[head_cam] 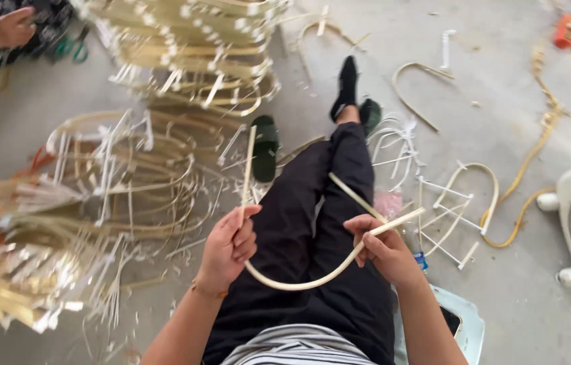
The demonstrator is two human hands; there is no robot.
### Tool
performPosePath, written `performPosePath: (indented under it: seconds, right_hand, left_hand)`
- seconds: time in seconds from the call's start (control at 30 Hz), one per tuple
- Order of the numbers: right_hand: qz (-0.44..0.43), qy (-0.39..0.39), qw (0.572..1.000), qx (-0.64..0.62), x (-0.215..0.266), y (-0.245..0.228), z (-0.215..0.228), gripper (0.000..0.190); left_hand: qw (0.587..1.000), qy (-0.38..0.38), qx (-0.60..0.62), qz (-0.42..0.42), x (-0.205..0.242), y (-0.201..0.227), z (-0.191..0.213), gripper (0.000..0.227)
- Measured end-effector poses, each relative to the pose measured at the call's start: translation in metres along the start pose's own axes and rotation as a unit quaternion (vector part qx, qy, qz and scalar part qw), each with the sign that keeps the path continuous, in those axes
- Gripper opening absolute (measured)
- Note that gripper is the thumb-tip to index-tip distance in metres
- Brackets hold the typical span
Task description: Assembling curved bamboo strips and white plastic connectors to create structural frames, possibly for lanterns or shades.
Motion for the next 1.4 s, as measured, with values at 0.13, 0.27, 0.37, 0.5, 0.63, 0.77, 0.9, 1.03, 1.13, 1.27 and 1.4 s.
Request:
performPosePath:
  seconds: [0.13, 0.27, 0.37, 0.5, 0.63, 0.77, 0.9, 1.03, 1.13, 1.27, 1.4]
  right_hand:
    - [0.064, 0.026, 0.989, -0.129, 0.006, -0.016, -0.003, 0.039]
    - [0.067, 0.076, 0.981, -0.167, 0.007, -0.013, -0.016, 0.030]
    - [0.078, 0.100, 0.982, -0.138, 0.001, -0.013, -0.028, 0.026]
    - [0.113, 0.111, 0.980, -0.122, -0.012, -0.012, -0.064, 0.021]
    - [0.156, 0.096, 0.981, -0.069, -0.002, -0.028, -0.091, 0.018]
    - [0.276, 0.119, 0.930, 0.212, 0.017, -0.076, -0.102, 0.014]
    - [0.343, 0.122, 0.866, 0.342, 0.032, -0.098, -0.110, 0.016]
    - [0.383, 0.073, 0.834, 0.391, 0.042, -0.113, -0.139, 0.022]
    - [0.398, 0.042, 0.814, 0.420, 0.045, -0.112, -0.143, 0.027]
    - [0.232, 0.087, 0.935, 0.252, 0.023, -0.084, -0.101, 0.021]
    - [0.078, 0.086, 0.985, -0.124, -0.004, -0.032, -0.069, 0.022]
  left_hand:
    - [1.000, 0.006, 0.001, -0.001, -0.016, -0.006, 0.018, 0.036]
    - [0.999, 0.006, -0.044, 0.005, -0.027, -0.008, 0.022, 0.041]
    - [0.922, 0.099, -0.363, -0.092, -0.035, 0.020, 0.005, 0.047]
    - [0.702, 0.000, -0.655, -0.280, -0.018, 0.030, -0.087, 0.054]
    - [0.646, -0.124, -0.673, -0.337, -0.003, 0.007, -0.140, 0.053]
    - [0.768, -0.102, -0.632, -0.009, -0.021, -0.031, -0.104, 0.038]
    - [0.795, -0.055, -0.603, 0.020, -0.031, -0.042, -0.072, 0.030]
    - [0.840, -0.056, -0.539, -0.027, -0.036, -0.036, -0.060, 0.029]
    - [0.876, -0.039, -0.480, -0.039, -0.032, -0.017, -0.073, 0.038]
    - [0.773, -0.040, -0.633, -0.029, -0.021, -0.007, -0.072, 0.035]
    - [0.685, -0.183, -0.673, -0.213, -0.014, -0.013, -0.053, 0.030]
Point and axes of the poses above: each hand's wrist, its own x-axis away from the middle knuckle, its own z-axis out of the back of the hand, y = z × x, the point moved 6 cm from there along -x, towards the middle knuckle, and after that the axes turned 7 degrees about -x, right-handed, at the moved point
